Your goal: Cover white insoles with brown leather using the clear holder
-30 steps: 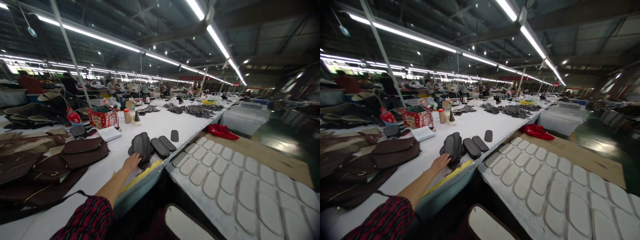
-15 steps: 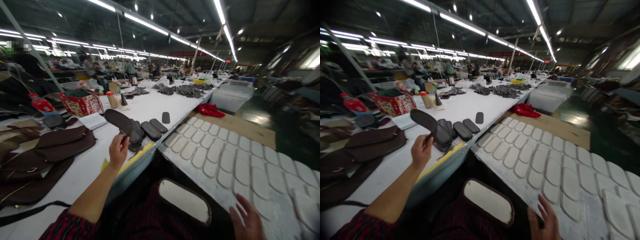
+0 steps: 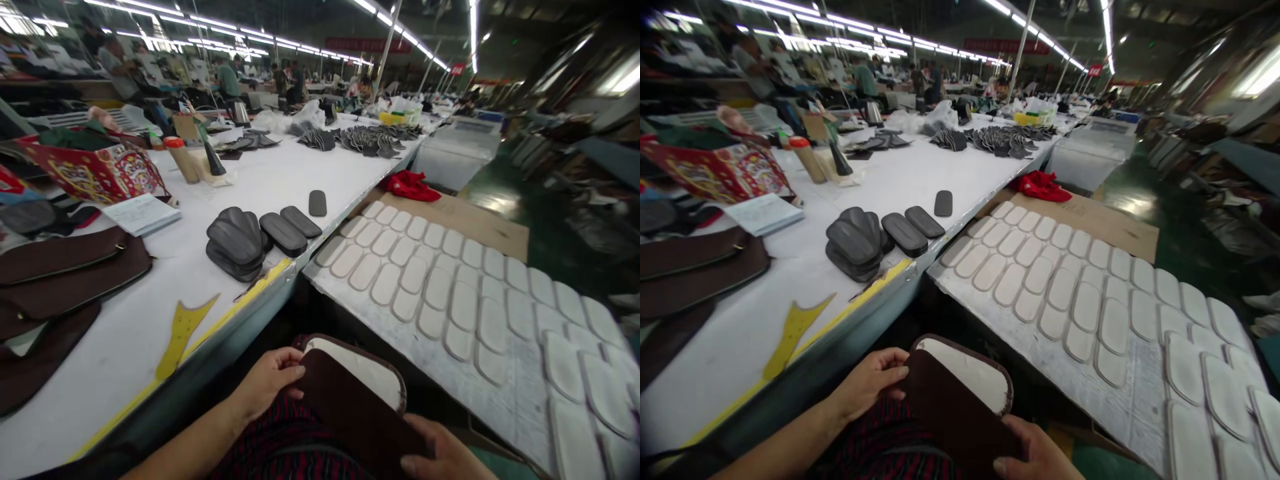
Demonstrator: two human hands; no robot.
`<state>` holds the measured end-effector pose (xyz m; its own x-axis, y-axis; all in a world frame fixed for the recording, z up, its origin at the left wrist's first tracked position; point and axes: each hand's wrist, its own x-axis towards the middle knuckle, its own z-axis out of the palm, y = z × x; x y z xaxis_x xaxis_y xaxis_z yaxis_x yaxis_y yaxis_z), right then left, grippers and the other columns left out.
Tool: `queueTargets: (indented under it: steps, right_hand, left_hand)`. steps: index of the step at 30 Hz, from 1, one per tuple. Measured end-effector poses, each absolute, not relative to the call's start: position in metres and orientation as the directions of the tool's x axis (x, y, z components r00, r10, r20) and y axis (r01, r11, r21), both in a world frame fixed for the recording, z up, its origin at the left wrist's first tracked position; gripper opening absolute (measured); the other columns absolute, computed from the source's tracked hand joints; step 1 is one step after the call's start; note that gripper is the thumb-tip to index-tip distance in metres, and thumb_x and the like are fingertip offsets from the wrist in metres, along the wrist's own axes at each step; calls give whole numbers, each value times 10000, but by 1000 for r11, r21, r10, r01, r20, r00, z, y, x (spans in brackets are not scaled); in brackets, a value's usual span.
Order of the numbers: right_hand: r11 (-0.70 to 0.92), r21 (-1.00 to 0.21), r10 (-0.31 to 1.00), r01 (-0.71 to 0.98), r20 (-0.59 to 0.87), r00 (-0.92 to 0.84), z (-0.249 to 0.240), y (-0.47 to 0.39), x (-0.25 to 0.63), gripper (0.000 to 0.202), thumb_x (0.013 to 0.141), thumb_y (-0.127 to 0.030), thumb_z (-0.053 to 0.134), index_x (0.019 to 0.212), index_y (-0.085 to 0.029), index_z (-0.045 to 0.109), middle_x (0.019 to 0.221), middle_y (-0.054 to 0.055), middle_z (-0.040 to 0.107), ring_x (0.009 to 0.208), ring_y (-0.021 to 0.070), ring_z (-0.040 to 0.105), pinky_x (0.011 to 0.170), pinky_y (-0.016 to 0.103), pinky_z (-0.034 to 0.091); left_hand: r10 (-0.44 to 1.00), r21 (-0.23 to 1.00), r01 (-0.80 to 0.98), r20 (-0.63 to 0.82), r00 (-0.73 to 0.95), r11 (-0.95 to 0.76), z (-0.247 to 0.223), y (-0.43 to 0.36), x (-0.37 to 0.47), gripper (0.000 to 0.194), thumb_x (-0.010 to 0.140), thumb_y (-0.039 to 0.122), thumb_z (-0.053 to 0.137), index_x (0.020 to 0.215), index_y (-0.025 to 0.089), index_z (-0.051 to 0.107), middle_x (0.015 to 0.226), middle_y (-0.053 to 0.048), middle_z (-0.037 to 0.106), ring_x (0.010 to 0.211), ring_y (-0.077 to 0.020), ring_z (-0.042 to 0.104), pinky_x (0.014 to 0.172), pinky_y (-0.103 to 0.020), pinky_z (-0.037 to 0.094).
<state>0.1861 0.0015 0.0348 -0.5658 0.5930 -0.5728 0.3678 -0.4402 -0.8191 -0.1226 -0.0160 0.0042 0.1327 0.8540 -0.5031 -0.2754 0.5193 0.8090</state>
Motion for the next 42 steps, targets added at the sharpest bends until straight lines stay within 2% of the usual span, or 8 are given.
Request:
queueTargets:
  steps: [3, 6, 11, 15, 22, 28, 38, 42]
  right_hand:
    - [-532, -798, 667, 284, -601, -439, 24, 7, 185, 392, 664, -399, 626, 973, -161, 596, 850, 41, 652, 766, 202, 605, 651, 281, 492]
    - [-534, -800, 746, 274, -598, -293, 16, 18, 179, 337, 712, -470, 554, 883, -180, 574, 824, 29, 639, 753, 197, 595, 640, 281, 492]
    - [-481, -774, 793, 412, -584, -173, 12, 33, 171, 335, 728, -529, 509, 804, -205, 549, 733, 8, 623, 694, 196, 587, 565, 254, 479]
    - [-442, -773, 812, 455, -560, -163, 9, 35, 171, 340, 722, -524, 530, 791, -192, 556, 738, 8, 633, 715, 197, 590, 607, 251, 480]
    - [-510, -766, 778, 391, -605, -170, 3, 36, 174, 307, 733, -498, 526, 826, -209, 573, 783, 15, 656, 760, 220, 605, 641, 283, 500]
    - [-509, -762, 777, 399, -607, -166, 3, 38, 173, 301, 711, -491, 547, 805, -210, 600, 755, 11, 663, 724, 220, 611, 606, 282, 504]
    - [-551, -751, 756, 365, -634, -162, 2, 38, 172, 318, 731, -472, 548, 881, -195, 588, 728, 2, 646, 722, 205, 599, 595, 265, 486]
    - [-536, -738, 755, 409, -636, -160, 2, 39, 173, 305, 730, -460, 551, 869, -192, 594, 697, -5, 631, 690, 193, 583, 573, 255, 472]
  left_hand:
    - [854, 850, -78, -520, 31, 520, -1, -11, -125, 261, 717, 393, 592, 819, 152, 586, 680, 20, 548, 526, -88, 523, 457, -194, 451]
    - [864, 853, 162, -503, 6, 496, -5, -3, -125, 324, 745, 469, 519, 722, 150, 566, 540, 46, 491, 378, -70, 437, 366, -183, 365]
    - [872, 831, 285, -488, -38, 477, -8, 13, -126, 331, 741, 472, 516, 637, 158, 523, 464, 62, 432, 380, -69, 395, 374, -176, 304]
    - [836, 790, 303, -547, -46, 533, -9, 19, -128, 314, 715, 457, 546, 625, 158, 512, 437, 66, 419, 369, -71, 393, 369, -176, 277]
    - [791, 768, 226, -611, -21, 599, -10, 19, -127, 307, 684, 456, 568, 624, 160, 513, 411, 68, 419, 354, -75, 389, 360, -178, 276]
    - [805, 783, 204, -591, -52, 588, -11, 19, -126, 342, 704, 490, 541, 618, 161, 504, 406, 69, 409, 353, -69, 371, 371, -181, 256]
    - [827, 798, 241, -560, -42, 553, -16, 19, -127, 292, 718, 433, 537, 606, 163, 522, 395, 66, 422, 356, -73, 382, 386, -186, 262]
    - [843, 812, 248, -537, -39, 529, -18, 19, -128, 309, 718, 443, 538, 604, 156, 526, 415, 58, 433, 377, -73, 384, 390, -185, 265]
